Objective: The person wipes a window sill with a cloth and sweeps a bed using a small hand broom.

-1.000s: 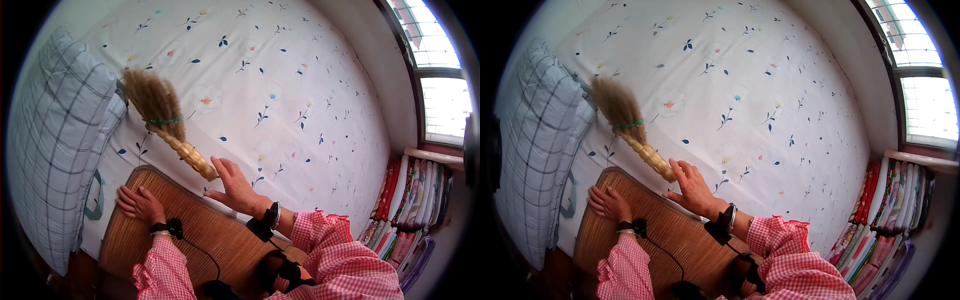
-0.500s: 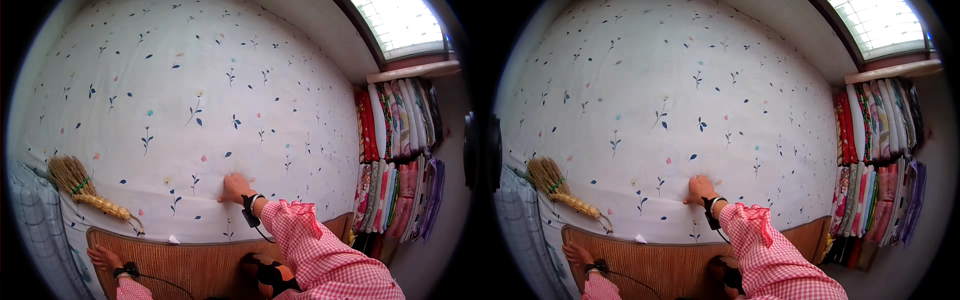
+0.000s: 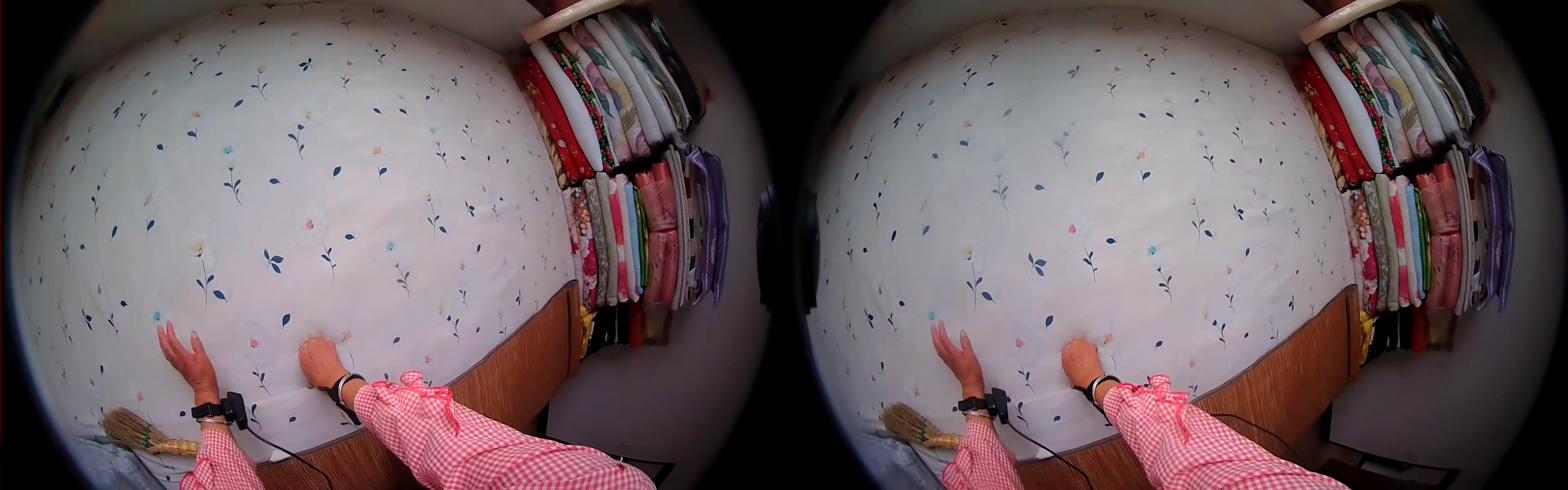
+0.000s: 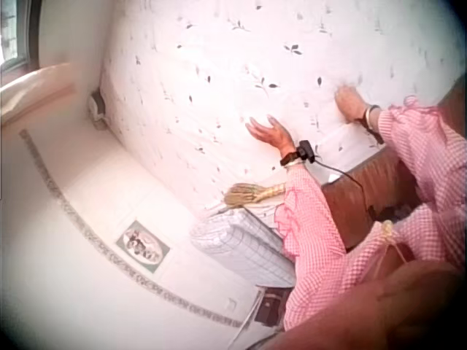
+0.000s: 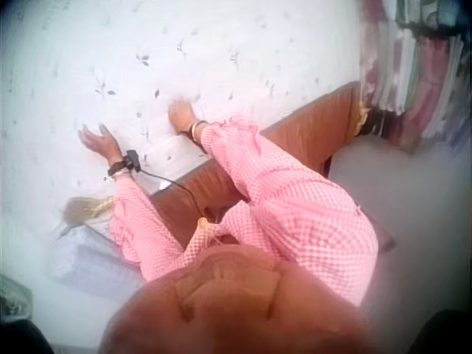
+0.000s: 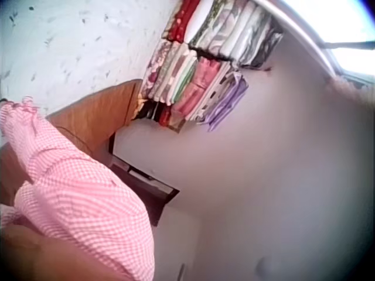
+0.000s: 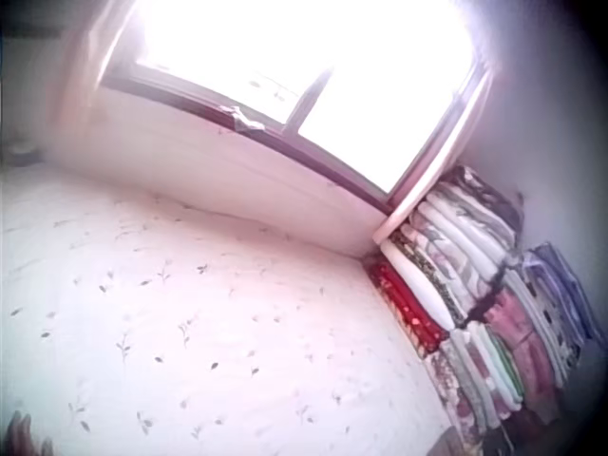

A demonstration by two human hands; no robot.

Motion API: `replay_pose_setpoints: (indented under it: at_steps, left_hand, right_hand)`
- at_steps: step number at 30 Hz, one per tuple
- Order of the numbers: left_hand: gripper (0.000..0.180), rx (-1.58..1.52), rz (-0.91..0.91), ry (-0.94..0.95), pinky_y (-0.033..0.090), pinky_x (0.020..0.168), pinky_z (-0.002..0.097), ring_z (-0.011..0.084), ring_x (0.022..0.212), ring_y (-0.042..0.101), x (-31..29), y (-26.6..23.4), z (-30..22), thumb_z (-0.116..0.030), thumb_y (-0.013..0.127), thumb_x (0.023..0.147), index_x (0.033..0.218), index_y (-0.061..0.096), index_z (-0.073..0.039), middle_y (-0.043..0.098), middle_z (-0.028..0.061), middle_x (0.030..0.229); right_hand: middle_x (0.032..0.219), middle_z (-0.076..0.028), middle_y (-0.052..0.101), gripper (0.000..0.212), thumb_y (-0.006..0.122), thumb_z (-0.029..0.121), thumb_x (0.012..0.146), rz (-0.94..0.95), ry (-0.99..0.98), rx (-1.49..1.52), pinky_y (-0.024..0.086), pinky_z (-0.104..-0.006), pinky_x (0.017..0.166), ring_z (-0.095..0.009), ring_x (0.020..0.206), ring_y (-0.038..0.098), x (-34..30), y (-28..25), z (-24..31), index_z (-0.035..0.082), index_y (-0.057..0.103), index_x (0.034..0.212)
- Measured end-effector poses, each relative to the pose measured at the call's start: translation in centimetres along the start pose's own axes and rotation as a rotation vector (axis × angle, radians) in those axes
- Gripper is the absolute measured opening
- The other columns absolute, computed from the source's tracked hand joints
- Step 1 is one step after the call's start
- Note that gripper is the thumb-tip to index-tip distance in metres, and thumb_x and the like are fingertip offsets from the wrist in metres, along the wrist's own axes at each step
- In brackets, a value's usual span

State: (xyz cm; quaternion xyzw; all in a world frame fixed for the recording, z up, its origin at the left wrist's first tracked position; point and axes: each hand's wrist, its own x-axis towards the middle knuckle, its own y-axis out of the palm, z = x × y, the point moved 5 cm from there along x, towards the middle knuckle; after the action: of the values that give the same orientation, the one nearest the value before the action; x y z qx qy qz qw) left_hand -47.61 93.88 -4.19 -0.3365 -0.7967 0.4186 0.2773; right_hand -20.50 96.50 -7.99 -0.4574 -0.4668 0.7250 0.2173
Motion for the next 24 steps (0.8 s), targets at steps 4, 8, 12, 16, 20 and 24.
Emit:
replay_pose_setpoints:
  at_steps: [4, 8, 12, 16, 20, 24]
  left_hand:
    - [0.057, 0.409, -0.050, 0.035, 0.019, 0.111, 0.0451, 0.0338, 0.137, 0.021, 2.2, 7.0, -4.1, -0.027, 0.051, 0.091, 0.141, 0.030, -0.011, 0.024, 0.0146, 0.148]
    - [0.060, 0.505, -0.076, -0.012, 0.015, 0.112, 0.0453, 0.0326, 0.138, 0.020, 2.3, 6.6, -5.9, -0.029, 0.050, 0.090, 0.143, 0.027, -0.013, 0.025, 0.0121, 0.149]
    - [0.061, 0.495, -0.054, 0.017, 0.015, 0.112, 0.0456, 0.0331, 0.138, 0.020, 2.6, 7.2, -7.1, -0.025, 0.050, 0.088, 0.143, 0.027, -0.012, 0.024, 0.0139, 0.149]
    - [0.061, 0.492, -0.018, 0.001, 0.015, 0.112, 0.0458, 0.0334, 0.138, 0.020, 3.1, 6.3, -7.5, -0.024, 0.050, 0.088, 0.143, 0.027, -0.010, 0.024, 0.0154, 0.148]
    - [0.064, 0.511, 0.028, -0.026, 0.015, 0.112, 0.0463, 0.0339, 0.138, 0.018, 3.4, 6.7, -7.9, -0.020, 0.055, 0.084, 0.141, 0.027, -0.009, 0.023, 0.0160, 0.148]
    - [0.067, 0.527, 0.077, -0.055, 0.014, 0.112, 0.0474, 0.0350, 0.138, 0.017, 3.3, 6.6, -8.0, -0.020, 0.056, 0.083, 0.142, 0.024, -0.008, 0.020, 0.0169, 0.148]
  right_hand:
    - [0.093, -0.011, 0.056, 0.016, 0.061, 0.017, 0.077, 0.062, -0.060, 0.075, 0.040, -0.0375, 0.072, -0.025, 0.089, 0.053, -0.3, -0.7, 1.3, 0.009, 0.061, 0.091]
    - [0.094, -0.015, 0.054, 0.034, 0.072, 0.019, 0.067, 0.122, -0.192, 0.191, 0.042, -0.0410, 0.076, -0.030, 0.091, 0.052, -1.0, -2.4, 0.6, 0.004, 0.057, 0.094]
    - [0.097, -0.019, 0.054, 0.042, 0.073, 0.030, 0.074, 0.475, -0.272, 0.438, 0.044, -0.0445, 0.083, -0.037, 0.097, 0.053, 1.9, -3.9, -2.7, 0.000, 0.053, 0.095]
    - [0.100, -0.023, 0.056, 0.043, 0.073, 0.029, 0.075, 0.197, 0.024, 0.386, 0.046, -0.0423, 0.084, -0.038, 0.098, 0.053, 14.9, -16.0, -12.3, -0.003, 0.054, 0.097]
    - [0.102, -0.023, 0.058, 0.058, 0.082, 0.036, 0.063, 0.097, 0.351, 0.323, 0.047, -0.0387, 0.086, -0.035, 0.103, 0.054, 22.1, -19.4, -20.6, -0.004, 0.059, 0.098]
    - [0.112, -0.020, 0.058, 0.064, 0.083, 0.035, 0.062, 0.154, 0.388, 0.307, 0.044, -0.0393, 0.092, -0.034, 0.110, 0.053, 23.2, -20.4, -20.1, -0.002, 0.058, 0.107]
